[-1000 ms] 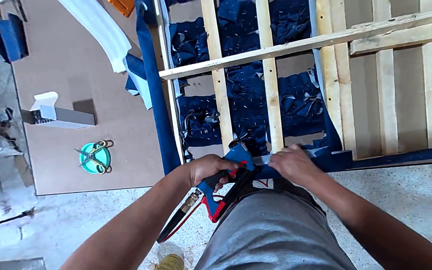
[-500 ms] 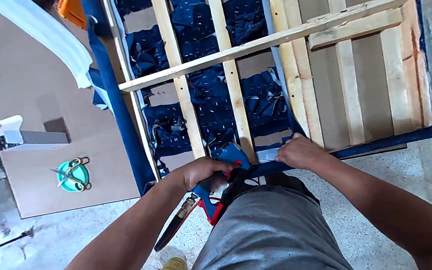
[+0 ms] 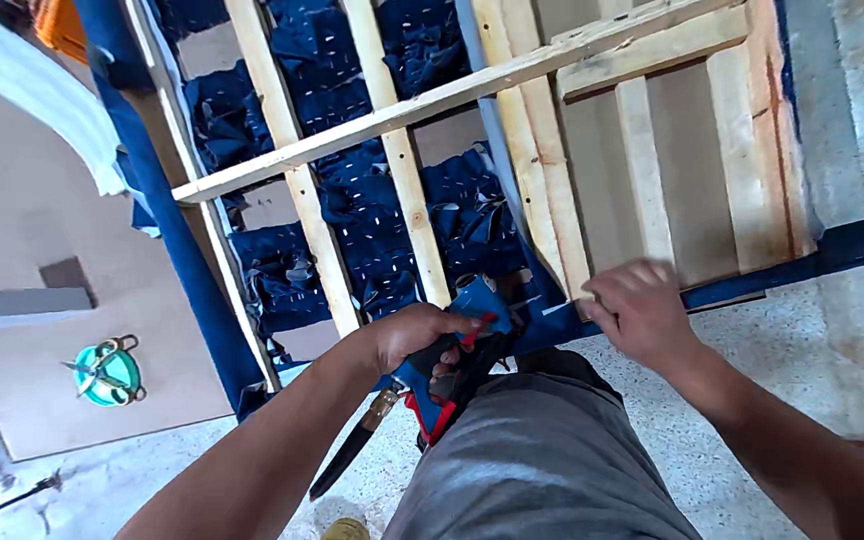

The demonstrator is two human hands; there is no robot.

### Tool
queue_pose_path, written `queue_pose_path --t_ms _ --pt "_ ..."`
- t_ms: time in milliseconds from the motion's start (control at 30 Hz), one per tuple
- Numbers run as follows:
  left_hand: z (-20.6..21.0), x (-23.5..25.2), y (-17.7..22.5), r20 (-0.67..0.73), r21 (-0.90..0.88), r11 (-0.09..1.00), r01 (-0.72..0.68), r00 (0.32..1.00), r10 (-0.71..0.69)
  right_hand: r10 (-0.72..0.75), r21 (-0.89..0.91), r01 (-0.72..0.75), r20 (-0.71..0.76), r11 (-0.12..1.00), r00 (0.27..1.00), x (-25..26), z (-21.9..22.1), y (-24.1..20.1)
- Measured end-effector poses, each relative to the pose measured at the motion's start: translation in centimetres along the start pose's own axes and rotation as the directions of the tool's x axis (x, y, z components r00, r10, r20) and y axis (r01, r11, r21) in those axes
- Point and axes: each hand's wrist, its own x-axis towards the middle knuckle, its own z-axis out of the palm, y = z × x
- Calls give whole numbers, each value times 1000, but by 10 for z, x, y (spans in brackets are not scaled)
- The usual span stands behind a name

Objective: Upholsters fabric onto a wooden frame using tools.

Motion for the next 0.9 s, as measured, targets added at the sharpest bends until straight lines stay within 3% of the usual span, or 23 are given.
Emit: queue_pose_path --t_ms 133,300,433,533,633,767,833,900 --pt "16 -2 21 69 8 1000 -16 997 15 -67 -22 72 183 997 981 -58 20 2" --pt "31 27 42 95 83 995 49 994 -57 29 -59 -17 218 998 975 -42 28 1" --pt "32 37 54 102 76 995 65 992 -72 185 -13 -185 66 983 980 -50 8 6" --pt "37 57 65 148 132 990 44 987 -63 334 8 -335 -83 942 939 -64 -8 7" --pt "35 55 67 160 157 987 23 986 -48 408 40 -407 -139 913 902 -65 -19 1" --pt "0 -17 17 -56 -25 972 -233 971 232 406 136 -394 -77 909 911 -42 -27 -16" --pt "-33 -78 -32 -277 -80 920 -384 895 350 361 213 -346 -33 914 932 -20 -13 -30" --pt "-60 -143 -90 -499 -76 878 -473 780 377 296 292 -294 39 910 954 13 8 -54"
